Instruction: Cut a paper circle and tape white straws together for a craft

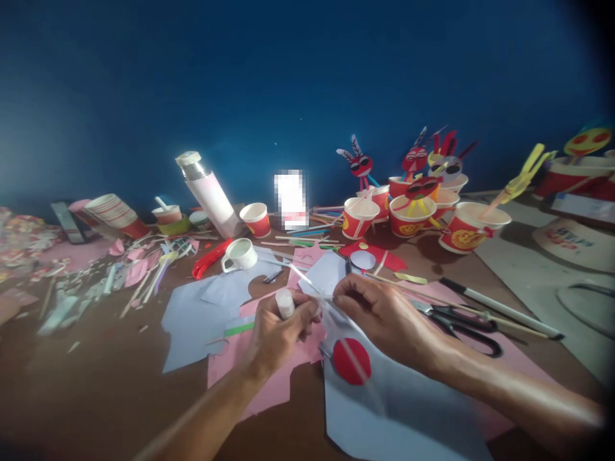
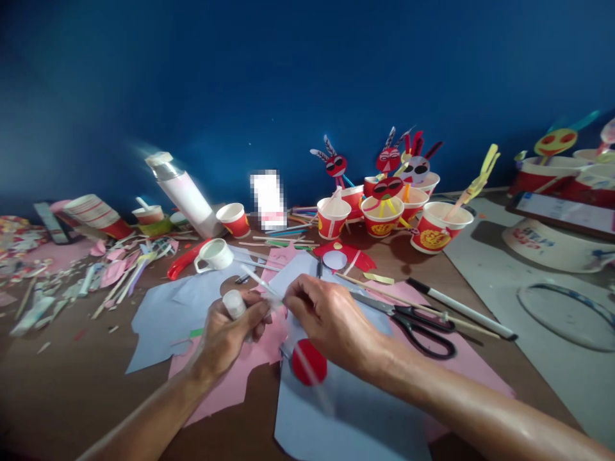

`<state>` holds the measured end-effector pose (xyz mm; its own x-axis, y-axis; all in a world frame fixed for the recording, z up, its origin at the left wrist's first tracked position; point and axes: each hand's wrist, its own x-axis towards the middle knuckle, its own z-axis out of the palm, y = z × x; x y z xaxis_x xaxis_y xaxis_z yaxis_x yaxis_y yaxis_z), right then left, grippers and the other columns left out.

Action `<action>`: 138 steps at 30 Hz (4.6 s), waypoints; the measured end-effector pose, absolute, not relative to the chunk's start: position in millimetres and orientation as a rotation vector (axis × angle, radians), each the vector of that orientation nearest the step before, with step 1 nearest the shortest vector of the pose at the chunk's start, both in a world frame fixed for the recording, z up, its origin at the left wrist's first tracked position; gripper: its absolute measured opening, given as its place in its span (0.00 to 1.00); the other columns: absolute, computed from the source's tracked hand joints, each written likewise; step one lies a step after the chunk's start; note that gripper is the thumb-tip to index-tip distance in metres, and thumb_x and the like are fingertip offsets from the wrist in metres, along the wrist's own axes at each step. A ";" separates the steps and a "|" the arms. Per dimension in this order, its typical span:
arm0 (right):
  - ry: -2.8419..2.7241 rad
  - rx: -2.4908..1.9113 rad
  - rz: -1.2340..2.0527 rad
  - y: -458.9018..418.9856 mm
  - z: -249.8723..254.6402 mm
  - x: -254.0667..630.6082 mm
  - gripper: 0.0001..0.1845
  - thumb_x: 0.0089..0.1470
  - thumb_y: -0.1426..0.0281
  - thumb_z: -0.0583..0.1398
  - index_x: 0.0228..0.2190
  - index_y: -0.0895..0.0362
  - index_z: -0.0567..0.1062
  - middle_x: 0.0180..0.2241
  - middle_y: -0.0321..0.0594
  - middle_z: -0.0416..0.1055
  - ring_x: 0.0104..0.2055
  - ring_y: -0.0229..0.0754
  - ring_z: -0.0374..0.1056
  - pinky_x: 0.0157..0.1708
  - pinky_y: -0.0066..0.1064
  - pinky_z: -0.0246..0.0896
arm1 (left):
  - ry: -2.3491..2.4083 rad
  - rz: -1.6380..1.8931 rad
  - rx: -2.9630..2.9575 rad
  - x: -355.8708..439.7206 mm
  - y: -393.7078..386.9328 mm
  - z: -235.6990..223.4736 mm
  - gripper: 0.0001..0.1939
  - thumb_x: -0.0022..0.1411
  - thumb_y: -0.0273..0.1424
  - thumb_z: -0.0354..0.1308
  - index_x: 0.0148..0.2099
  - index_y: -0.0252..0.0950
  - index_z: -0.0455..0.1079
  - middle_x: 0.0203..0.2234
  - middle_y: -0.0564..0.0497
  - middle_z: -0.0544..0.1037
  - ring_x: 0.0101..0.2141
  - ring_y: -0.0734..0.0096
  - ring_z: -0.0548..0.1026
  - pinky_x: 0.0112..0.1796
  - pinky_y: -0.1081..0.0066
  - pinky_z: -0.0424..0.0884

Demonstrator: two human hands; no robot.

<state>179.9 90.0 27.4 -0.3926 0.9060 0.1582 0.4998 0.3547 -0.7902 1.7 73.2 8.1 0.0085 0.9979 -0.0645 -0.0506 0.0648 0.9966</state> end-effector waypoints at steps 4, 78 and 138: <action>-2.171 -1.227 0.766 98.0 34.0 190.9 0.08 0.57 0.69 0.53 0.28 0.54 0.69 0.21 0.32 0.66 0.21 0.35 0.59 0.23 0.27 0.49 | 1.166 1.130 1.122 -1.0 74.3 6.6 0.10 0.51 0.34 0.65 0.27 0.32 0.71 0.16 0.54 0.73 0.14 0.81 0.65 0.16 0.80 0.61; -1.496 -1.128 1.759 96.1 14.7 174.6 0.17 0.54 0.56 0.56 0.25 0.58 0.66 0.17 0.27 0.50 0.18 0.29 0.43 0.17 0.24 0.38 | 1.102 1.112 0.970 -5.2 74.7 5.0 0.11 0.51 0.35 0.64 0.33 0.33 0.71 0.15 0.54 0.71 0.17 0.79 0.67 0.17 0.80 0.61; -1.575 -1.223 1.409 117.9 36.6 202.9 0.11 0.49 0.62 0.59 0.26 0.58 0.72 0.15 0.28 0.53 0.17 0.30 0.48 0.16 0.25 0.41 | 1.455 1.363 1.474 -49.5 125.4 -20.1 0.24 0.53 0.30 0.57 0.54 0.39 0.60 0.46 0.46 0.71 0.47 0.61 0.70 0.43 0.65 0.68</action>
<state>202.9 117.9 36.6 -0.3217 0.9421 -0.0944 0.1984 -0.0304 -0.9797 -49.5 125.4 -20.1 -0.1564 0.9621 0.2234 0.2858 -0.1724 0.9426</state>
